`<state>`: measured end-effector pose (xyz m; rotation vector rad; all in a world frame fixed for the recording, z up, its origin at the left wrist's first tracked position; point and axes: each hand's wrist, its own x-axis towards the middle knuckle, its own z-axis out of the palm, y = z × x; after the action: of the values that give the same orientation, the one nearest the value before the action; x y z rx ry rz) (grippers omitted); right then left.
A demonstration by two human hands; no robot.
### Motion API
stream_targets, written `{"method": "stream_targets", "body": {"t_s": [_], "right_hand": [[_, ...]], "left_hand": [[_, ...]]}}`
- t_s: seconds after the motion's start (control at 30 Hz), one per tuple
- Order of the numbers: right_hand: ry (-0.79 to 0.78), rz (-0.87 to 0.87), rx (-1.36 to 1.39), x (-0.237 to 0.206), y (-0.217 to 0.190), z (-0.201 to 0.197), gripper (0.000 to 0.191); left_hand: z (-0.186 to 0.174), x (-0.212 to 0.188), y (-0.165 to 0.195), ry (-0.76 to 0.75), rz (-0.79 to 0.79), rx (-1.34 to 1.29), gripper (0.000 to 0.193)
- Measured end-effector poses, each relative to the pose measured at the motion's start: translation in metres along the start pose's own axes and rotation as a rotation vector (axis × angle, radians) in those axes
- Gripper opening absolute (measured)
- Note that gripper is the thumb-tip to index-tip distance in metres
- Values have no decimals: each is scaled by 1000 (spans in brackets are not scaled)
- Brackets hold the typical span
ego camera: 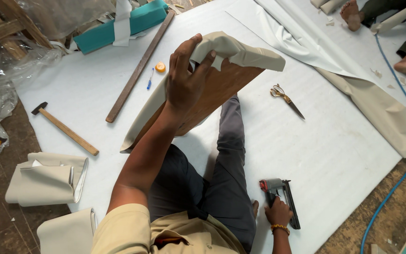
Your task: The person wraps a rectangular wooden board with a light-colored fabric, smoothing and folding the material around the edges. They use a pneumatic staple gun to secure the fabric to the back of the board, working methodically along the sides.
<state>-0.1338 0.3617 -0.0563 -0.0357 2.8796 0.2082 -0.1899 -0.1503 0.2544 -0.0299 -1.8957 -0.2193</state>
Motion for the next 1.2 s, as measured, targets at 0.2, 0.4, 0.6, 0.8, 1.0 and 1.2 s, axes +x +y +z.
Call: {"method": "stream_targets", "body": {"t_s": [0.2, 0.4, 0.6, 0.8, 1.0, 1.2], "right_hand": [[-62, 166, 671, 36, 13, -56, 31], [596, -701, 759, 13, -24, -217, 21], [857, -1138, 451, -24, -95, -388, 55], [974, -1202, 243, -42, -133, -445, 45], [969, -1181, 147, -41, -138, -454, 47], [998, -1192, 69, -39, -139, -462, 42]], "left_hand": [[-5, 0, 6, 30, 23, -9, 28], [-6, -2, 23, -5, 30, -39, 25], [-10, -5, 46, -46, 47, -96, 26], [-8, -4, 53, -26, 114, -114, 22], [-4, -8, 56, -47, 97, -193, 16], [7, -13, 51, -51, 113, -171, 10]]}}
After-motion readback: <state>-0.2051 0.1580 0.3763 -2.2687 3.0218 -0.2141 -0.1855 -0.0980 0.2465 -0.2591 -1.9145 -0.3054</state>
